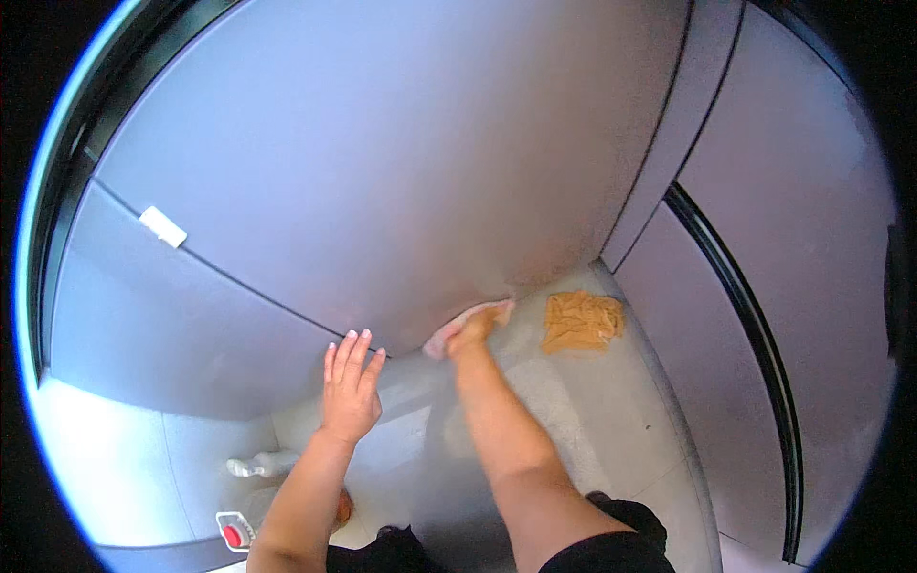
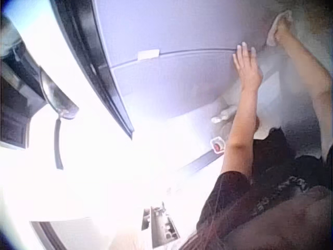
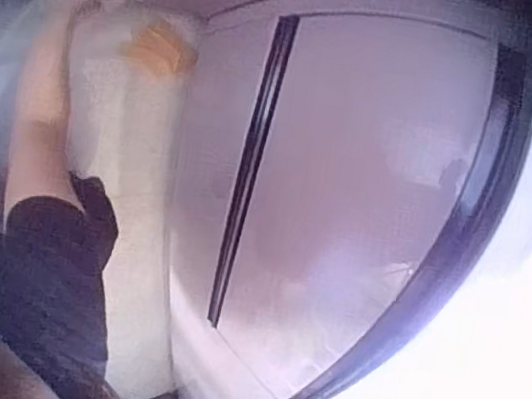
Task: The person uses a cloth to wipe down a wall, a kitchen counter edge, and several cabinet doors before rinsing the cloth under running water in the sink.
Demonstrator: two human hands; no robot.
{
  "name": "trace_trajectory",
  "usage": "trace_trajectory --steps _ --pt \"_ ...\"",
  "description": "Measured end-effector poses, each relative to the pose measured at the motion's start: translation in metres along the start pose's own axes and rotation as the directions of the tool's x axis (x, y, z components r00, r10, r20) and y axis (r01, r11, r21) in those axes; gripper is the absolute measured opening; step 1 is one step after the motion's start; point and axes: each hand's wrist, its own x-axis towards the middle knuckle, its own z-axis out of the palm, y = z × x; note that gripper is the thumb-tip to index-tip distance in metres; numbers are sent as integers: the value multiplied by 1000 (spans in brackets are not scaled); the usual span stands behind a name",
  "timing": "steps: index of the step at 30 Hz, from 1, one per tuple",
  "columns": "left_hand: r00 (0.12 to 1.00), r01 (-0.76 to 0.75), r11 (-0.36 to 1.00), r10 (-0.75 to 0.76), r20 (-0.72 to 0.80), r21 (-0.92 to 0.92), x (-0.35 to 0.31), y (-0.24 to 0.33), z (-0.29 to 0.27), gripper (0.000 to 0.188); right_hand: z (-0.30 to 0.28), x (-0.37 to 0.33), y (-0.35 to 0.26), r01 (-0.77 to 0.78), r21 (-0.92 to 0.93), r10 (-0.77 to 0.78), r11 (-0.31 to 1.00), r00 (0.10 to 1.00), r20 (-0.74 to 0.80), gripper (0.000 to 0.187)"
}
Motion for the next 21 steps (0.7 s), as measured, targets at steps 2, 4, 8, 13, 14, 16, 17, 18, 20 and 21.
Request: trace_trajectory --steps 2,4,8,13,14,16,17,18,20,21 --pt "993 -27 999 23 -114 -39 1 -3 -3 34 -4 -32 58 -104 49 99 993 992 81 65" --pt "988 10 994 -27 -154 -108 -9 -16 -4 28 -1 -85 102 -255 -122 259 959 966 17 61" --pt "941 135 960 -202 -272 -247 -26 -41 -13 17 29 -201 83 -242 -52 246 969 967 72 35" --pt "819 113 913 -309 -484 -393 7 -45 -40 20 79 -282 2 462 184 -420 868 483 768 28" --pt "806 93 916 -299 -511 -391 14 -43 -45 19 83 -262 -5 767 270 -541 583 118 833 28" --pt "796 44 926 -259 -547 -374 20 -38 -55 19 101 -241 -15 966 255 -600 32 -185 778 30" --pt "804 32 933 -237 -545 -359 14 -41 -55 19 110 -243 -24 902 198 -478 -384 -377 793 33" --pt "808 -22 922 -211 -551 -386 20 -40 -50 19 106 -215 -23 887 128 -385 -443 -317 867 35" --pt "833 -41 919 -185 -521 -392 19 -38 -48 19 79 -161 -4 826 -20 -242 -563 -142 960 37" --pt "847 -35 919 -181 -499 -393 16 -40 -43 19 64 -142 10 907 -25 -262 -421 -95 960 35"
